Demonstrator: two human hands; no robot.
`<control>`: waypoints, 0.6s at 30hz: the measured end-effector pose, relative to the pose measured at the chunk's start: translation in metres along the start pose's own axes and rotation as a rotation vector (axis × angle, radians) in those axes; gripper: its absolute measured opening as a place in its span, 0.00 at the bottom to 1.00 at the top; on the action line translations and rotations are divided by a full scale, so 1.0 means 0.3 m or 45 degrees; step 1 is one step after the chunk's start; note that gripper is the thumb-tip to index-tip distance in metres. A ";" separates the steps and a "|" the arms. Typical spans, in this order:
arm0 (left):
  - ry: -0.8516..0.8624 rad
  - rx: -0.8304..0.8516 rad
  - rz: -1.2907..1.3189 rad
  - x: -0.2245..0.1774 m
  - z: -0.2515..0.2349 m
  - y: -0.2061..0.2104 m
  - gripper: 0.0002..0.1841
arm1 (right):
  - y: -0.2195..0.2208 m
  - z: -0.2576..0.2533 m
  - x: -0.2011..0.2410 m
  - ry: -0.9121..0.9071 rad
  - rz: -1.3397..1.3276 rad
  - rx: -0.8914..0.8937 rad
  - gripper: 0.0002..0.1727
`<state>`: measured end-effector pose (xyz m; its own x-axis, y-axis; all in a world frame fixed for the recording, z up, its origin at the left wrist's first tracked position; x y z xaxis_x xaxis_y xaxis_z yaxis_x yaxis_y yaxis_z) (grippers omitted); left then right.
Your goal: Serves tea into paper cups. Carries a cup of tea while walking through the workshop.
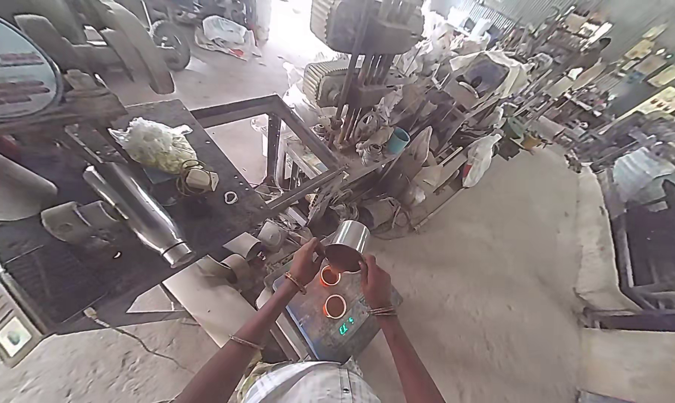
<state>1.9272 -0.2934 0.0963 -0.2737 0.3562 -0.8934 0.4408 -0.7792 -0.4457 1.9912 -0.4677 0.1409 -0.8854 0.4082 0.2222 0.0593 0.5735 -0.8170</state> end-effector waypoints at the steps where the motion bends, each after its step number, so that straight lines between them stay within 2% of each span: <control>1: -0.003 0.004 -0.001 -0.002 0.000 0.000 0.12 | -0.002 -0.001 0.001 0.001 0.011 -0.002 0.16; 14: 0.022 -0.003 0.006 -0.029 0.005 -0.009 0.15 | -0.029 -0.014 -0.002 0.049 0.009 -0.023 0.17; 18: -0.037 0.058 0.030 -0.052 -0.011 -0.009 0.18 | -0.023 -0.023 -0.046 0.250 -0.183 0.018 0.18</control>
<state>1.9330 -0.2952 0.1113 -0.2884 0.3229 -0.9014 0.4079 -0.8103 -0.4208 2.0061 -0.4723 0.1472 -0.7774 0.4545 0.4348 -0.0685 0.6260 -0.7768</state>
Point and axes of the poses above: each hand's wrist, its own z-axis away from the middle knuckle, its own y-axis out of the palm, x = y × z, the point moved 6 cm from there along -z, towards the middle knuckle, and after that the axes turned 12 degrees about -y, right-handed, at the moved point
